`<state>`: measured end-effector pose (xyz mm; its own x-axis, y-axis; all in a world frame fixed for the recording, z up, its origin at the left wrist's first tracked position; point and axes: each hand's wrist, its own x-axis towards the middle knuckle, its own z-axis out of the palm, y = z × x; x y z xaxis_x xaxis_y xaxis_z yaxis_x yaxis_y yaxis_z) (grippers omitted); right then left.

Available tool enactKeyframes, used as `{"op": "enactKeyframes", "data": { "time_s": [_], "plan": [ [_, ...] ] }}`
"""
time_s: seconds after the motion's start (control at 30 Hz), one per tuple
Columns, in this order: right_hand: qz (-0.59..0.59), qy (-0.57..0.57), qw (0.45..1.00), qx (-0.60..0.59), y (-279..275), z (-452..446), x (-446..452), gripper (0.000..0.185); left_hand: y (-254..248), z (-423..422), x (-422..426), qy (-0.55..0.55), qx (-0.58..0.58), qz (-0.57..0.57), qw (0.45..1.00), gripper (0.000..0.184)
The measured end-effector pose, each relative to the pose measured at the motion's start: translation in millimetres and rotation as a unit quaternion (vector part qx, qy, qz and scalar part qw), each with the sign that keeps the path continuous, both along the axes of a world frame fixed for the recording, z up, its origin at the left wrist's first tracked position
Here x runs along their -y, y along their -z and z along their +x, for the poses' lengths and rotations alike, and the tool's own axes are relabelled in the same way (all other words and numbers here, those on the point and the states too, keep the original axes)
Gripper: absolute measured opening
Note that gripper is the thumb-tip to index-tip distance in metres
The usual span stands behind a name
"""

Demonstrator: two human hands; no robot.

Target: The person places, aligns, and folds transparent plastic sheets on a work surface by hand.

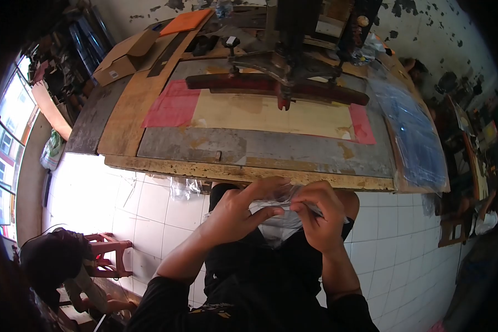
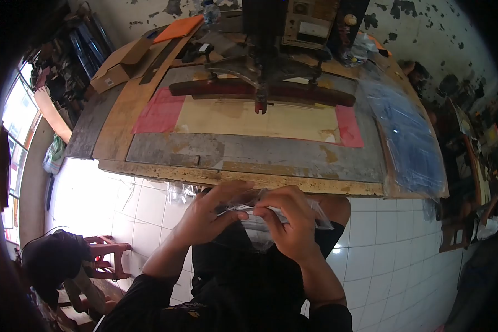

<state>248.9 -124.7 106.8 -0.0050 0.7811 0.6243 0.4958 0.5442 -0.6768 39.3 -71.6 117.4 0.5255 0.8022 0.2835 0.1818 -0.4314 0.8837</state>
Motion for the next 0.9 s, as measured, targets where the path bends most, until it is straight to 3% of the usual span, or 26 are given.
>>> {"op": "enactKeyframes", "data": {
  "time_s": [0.13,0.2,0.3,0.43,0.5,0.53,0.6,0.73,0.8,0.9],
  "plan": [
    [-0.014,-0.012,1.000,-0.007,0,3,0,0.014,-9,-11,-7,0.063,-0.059,0.020,0.996,0.029],
    [0.017,-0.022,0.999,0.021,0,5,-3,0.014,-8,-13,-11,0.070,-0.037,0.060,0.995,0.022],
    [0.020,-0.027,0.999,0.008,0,1,-3,0.015,-6,-14,-9,0.030,-0.026,-0.001,0.999,0.018],
    [0.025,0.011,0.999,0.034,-1,-2,-5,0.019,2,-9,-9,0.028,0.025,0.033,0.999,0.016],
    [0.015,0.007,1.000,-0.016,-1,-3,-10,0.022,-3,-5,-7,0.024,0.032,0.012,0.999,0.013],
    [0.016,0.006,1.000,-0.015,3,-2,-9,0.022,-6,-6,-6,0.023,0.032,0.012,0.999,0.013],
    [-0.142,-0.062,0.980,-0.125,11,0,-4,0.027,-10,-10,-7,0.022,-0.024,0.019,0.999,0.020],
    [-0.141,-0.025,0.986,-0.087,-4,-2,-1,0.025,-8,-8,-12,0.009,-0.016,-0.014,1.000,0.023],
    [-0.141,0.006,0.986,-0.094,-11,-3,0,0.024,-7,-9,-13,0.037,0.010,-0.027,0.999,0.046],
    [-0.133,0.015,0.984,-0.118,-6,2,-4,0.022,-3,-12,-16,0.024,0.015,-0.058,0.998,0.035]
  ]
}}
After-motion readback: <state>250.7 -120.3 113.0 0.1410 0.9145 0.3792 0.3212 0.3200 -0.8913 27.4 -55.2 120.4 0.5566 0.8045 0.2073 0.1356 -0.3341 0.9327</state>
